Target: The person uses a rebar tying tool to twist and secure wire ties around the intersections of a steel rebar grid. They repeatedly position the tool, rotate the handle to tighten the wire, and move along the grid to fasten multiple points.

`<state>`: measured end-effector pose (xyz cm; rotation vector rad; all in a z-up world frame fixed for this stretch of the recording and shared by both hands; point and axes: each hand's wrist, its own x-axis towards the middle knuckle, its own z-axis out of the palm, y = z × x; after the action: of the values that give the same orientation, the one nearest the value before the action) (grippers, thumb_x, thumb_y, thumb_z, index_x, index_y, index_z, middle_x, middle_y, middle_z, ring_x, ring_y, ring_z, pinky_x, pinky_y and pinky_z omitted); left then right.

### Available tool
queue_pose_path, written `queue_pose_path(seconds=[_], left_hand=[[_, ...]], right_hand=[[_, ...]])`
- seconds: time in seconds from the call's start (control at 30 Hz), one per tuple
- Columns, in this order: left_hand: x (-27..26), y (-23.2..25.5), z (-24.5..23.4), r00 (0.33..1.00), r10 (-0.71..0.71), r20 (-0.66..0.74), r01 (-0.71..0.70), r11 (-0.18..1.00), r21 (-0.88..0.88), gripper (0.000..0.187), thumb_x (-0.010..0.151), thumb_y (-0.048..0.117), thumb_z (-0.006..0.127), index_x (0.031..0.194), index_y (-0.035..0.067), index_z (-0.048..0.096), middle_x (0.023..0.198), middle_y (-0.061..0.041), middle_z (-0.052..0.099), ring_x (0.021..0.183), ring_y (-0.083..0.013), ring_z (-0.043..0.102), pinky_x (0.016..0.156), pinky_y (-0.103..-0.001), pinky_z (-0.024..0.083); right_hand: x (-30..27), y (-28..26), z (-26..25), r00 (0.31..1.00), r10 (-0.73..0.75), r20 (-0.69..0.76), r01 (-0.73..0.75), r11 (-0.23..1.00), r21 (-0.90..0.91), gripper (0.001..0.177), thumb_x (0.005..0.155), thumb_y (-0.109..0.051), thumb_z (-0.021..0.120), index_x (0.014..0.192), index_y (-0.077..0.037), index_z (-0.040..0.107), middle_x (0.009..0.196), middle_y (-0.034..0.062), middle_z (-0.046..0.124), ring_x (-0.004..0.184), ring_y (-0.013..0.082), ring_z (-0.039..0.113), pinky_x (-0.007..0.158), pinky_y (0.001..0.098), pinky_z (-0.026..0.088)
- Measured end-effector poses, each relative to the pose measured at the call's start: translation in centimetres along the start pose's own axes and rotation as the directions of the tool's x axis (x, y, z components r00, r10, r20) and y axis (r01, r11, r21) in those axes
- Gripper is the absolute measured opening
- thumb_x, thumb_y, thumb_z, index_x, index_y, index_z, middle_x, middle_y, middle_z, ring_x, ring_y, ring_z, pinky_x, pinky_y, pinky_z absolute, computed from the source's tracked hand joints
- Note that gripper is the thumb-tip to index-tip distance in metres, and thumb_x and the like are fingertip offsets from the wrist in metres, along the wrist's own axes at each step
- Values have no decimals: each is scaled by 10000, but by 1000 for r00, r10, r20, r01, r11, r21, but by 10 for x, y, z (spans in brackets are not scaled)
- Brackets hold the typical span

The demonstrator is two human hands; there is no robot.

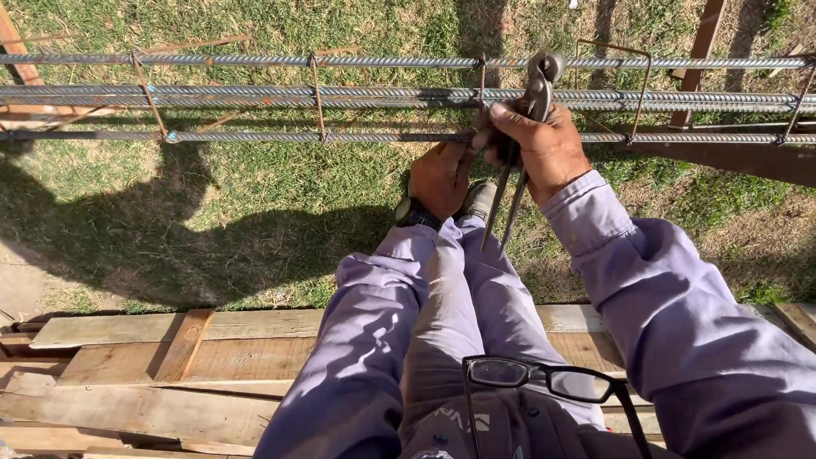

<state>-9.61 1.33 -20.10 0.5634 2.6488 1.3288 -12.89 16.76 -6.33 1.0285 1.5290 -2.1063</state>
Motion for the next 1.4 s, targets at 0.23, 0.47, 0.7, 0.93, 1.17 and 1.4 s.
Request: queue_pose_path(seconds=[0.23, 0.47, 0.7, 0.93, 1.17, 1.4], left_hand=[[5, -4, -5, 987, 138, -78, -121, 974, 193, 124, 917, 267, 653, 924, 150, 695, 713, -68, 663, 667, -298, 714, 554, -405, 589], [21, 19, -20, 993, 119, -11, -113, 966, 232, 286, 929, 381, 634, 786, 146, 711, 614, -73, 656, 620, -281, 714, 551, -396, 593], [21, 17, -31, 995, 97, 16, -98, 981, 167, 251, 853, 357, 744, 735, 144, 680, 583, -62, 651, 614, -242, 714, 592, -351, 598], [27, 25, -42, 976, 206, -74, -194, 970, 144, 304, 830, 442, 697, 787, 142, 694, 590, -85, 600, 600, -297, 679, 566, -407, 562], [27, 15, -22, 960, 170, -223, -118, 966, 231, 361, 845, 511, 706, 626, 231, 644, 452, 33, 532, 460, -182, 613, 480, -308, 494], [11, 18, -9, 959, 131, -250, -83, 977, 195, 375, 934, 441, 571, 713, 154, 668, 580, -47, 608, 654, -251, 668, 679, -359, 550]], right_hand=[[-17, 54, 0, 987, -110, -116, 107, 994, -32, 111, 827, -41, 759, 926, -31, 710, 693, 150, 668, 611, 210, 704, 520, 259, 571], [-11, 97, -17, 984, -135, -114, 102, 961, -258, 27, 872, -65, 731, 890, -44, 731, 611, 106, 641, 546, 139, 631, 506, 223, 519], [-6, 89, -33, 918, -395, -22, 275, 676, -684, 124, 906, -193, 755, 1024, -156, 752, 708, 88, 661, 645, 209, 628, 641, 334, 497], [4, 104, -42, 808, -589, 34, 414, 526, -743, 102, 919, -125, 745, 1013, -109, 710, 844, 107, 671, 774, 339, 677, 711, 409, 531], [-51, 35, -31, 907, -416, -57, 292, 722, -628, 283, 961, -110, 736, 1200, -43, 601, 843, 207, 674, 586, 240, 646, 584, 351, 571], [-8, 15, -30, 1000, 4, 7, 0, 874, -486, 227, 897, -112, 740, 1031, 2, 597, 675, 177, 671, 505, 208, 665, 437, 313, 566]])
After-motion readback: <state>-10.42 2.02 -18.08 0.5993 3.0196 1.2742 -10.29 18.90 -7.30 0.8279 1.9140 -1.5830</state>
